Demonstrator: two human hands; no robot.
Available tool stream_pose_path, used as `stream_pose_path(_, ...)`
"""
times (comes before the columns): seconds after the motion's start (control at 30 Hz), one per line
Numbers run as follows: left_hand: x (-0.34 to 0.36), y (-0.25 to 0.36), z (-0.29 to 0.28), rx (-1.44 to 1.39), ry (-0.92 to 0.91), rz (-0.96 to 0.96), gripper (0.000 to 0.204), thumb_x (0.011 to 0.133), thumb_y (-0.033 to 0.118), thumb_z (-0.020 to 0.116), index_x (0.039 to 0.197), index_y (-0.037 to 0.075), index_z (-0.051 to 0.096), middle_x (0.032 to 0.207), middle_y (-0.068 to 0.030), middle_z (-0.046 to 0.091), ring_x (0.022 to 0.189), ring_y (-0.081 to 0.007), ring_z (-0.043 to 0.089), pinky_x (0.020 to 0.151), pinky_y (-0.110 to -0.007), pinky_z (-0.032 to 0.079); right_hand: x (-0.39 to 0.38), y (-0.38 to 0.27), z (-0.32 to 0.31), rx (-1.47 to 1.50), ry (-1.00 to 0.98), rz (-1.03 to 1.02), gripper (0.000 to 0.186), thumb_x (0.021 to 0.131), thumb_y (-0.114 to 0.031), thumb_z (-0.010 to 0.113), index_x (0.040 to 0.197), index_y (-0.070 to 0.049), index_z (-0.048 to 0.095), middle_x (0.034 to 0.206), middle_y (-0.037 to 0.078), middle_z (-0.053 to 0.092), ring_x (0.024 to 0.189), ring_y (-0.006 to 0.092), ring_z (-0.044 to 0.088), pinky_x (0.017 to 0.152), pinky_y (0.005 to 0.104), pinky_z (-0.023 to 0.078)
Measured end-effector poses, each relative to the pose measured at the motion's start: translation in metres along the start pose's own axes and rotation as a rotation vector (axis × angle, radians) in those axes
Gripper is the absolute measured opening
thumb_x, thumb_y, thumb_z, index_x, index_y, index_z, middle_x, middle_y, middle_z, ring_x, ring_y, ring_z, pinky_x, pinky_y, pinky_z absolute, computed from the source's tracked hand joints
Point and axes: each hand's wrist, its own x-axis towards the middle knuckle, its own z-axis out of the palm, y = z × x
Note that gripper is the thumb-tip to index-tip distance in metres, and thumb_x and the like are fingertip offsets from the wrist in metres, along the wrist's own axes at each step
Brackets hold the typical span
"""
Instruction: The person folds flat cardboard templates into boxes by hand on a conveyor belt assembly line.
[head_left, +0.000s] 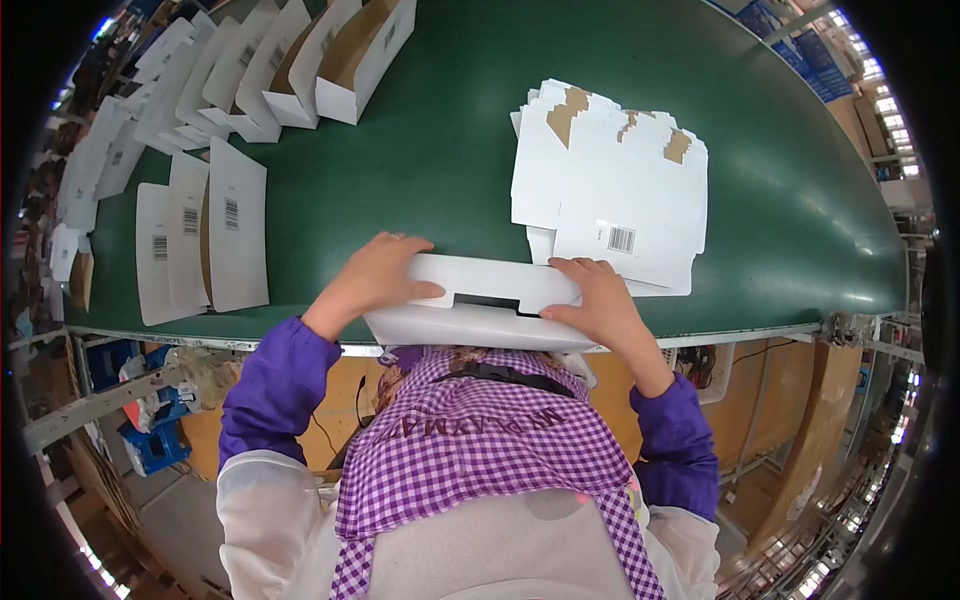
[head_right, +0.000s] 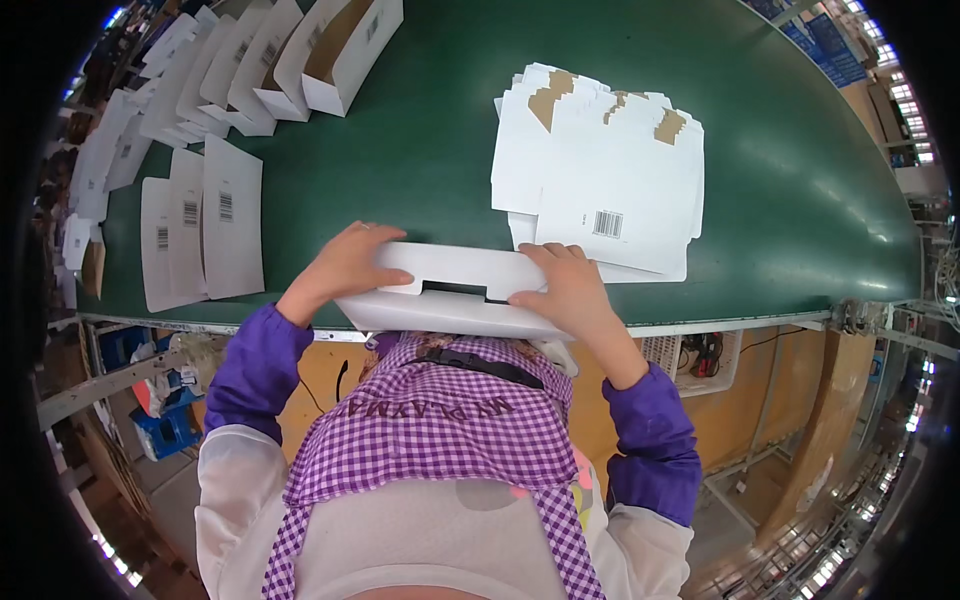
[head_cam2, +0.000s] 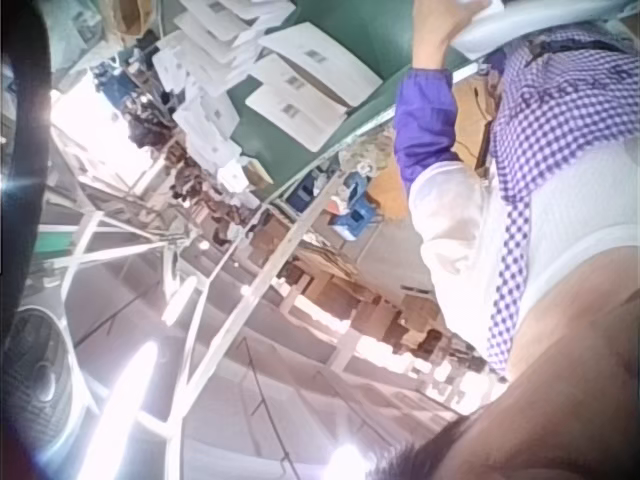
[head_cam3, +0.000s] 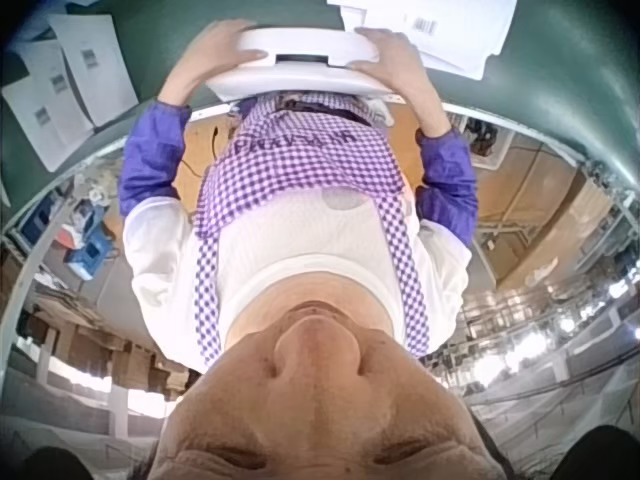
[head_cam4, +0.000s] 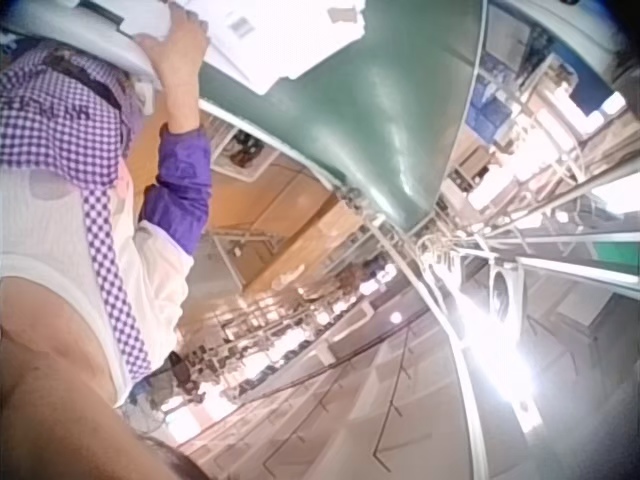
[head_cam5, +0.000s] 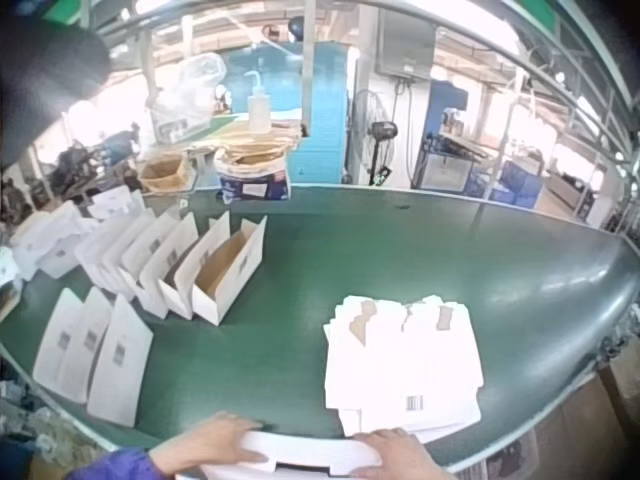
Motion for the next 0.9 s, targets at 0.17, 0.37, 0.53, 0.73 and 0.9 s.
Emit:
stream_pose_path(0.17, 0.007, 0.013, 0.001, 0.112, -0.088, -0.052, 0.059, 0.070, 0.034, 0.072, 0.119, 0.006, 0.057, 0.114, -0.0158, 0.059, 0.109, -0.0304, 0.052, 0.089, -0.037, 0.044, -0.003, 0.001, 0.001, -0.065, 0.055, -0.029, 0.059, 0.071, -0.037, 0.070, 0.122, -0.011, 0.056, 0.110, 0.012, 0.059, 0.108, 0.0305, 0.050, 0.089, 0.0443, 0.039)
stream_pose_path(0.37, 0.009, -0.007, -0.007, -0.135, -0.149, -0.020, 0.065, 0.070, 0.039, 0.073, 0.123, 0.007, 0.054, 0.120, -0.0163, 0.056, 0.115, -0.0291, 0.049, 0.095, -0.036, 0.041, -0.004, 0.014, 0.005, 0.003, 0.073, -0.094, 0.053, 0.080, -0.036, 0.063, 0.124, -0.010, 0.054, 0.116, 0.013, 0.057, 0.110, 0.0310, 0.049, 0.091, 0.0441, 0.038)
stream_pose_path(0.53, -0.013, -0.019, -0.026, -0.184, -0.220, 0.193, 0.076, 0.069, 0.039, 0.073, 0.132, 0.007, 0.046, 0.132, -0.0156, 0.047, 0.123, -0.0302, 0.041, 0.101, -0.041, 0.034, -0.012, -0.007, -0.012, -0.065, 0.000, -0.154, 0.073, 0.073, -0.048, 0.066, 0.133, -0.012, 0.045, 0.128, 0.017, 0.048, 0.119, 0.0342, 0.042, 0.099, 0.0488, 0.030)
stream_pose_path(0.73, -0.028, -0.045, -0.009, -0.706, -0.048, 0.100, 0.072, 0.078, 0.038, 0.067, 0.137, 0.008, 0.039, 0.132, -0.0152, 0.045, 0.125, -0.0253, 0.039, 0.101, -0.038, 0.032, -0.014, -0.011, -0.020, -0.265, -0.130, -0.229, 0.096, 0.057, -0.058, 0.074, 0.138, -0.018, 0.040, 0.132, 0.021, 0.040, 0.124, 0.0396, 0.035, 0.103, 0.0525, 0.021)
stream_pose_path(0.9, -0.037, -0.088, 0.067, -1.411, 0.449, -0.533, 0.070, 0.088, 0.056, 0.050, 0.133, 0.003, 0.040, 0.120, -0.0124, 0.053, 0.112, -0.0218, 0.048, 0.097, -0.039, 0.034, 0.004, 0.009, -0.026, -0.031, -0.010, -0.164, 0.091, 0.060, -0.048, 0.076, 0.137, -0.015, 0.040, 0.129, 0.024, 0.042, 0.121, 0.0393, 0.038, 0.103, 0.0485, 0.023)
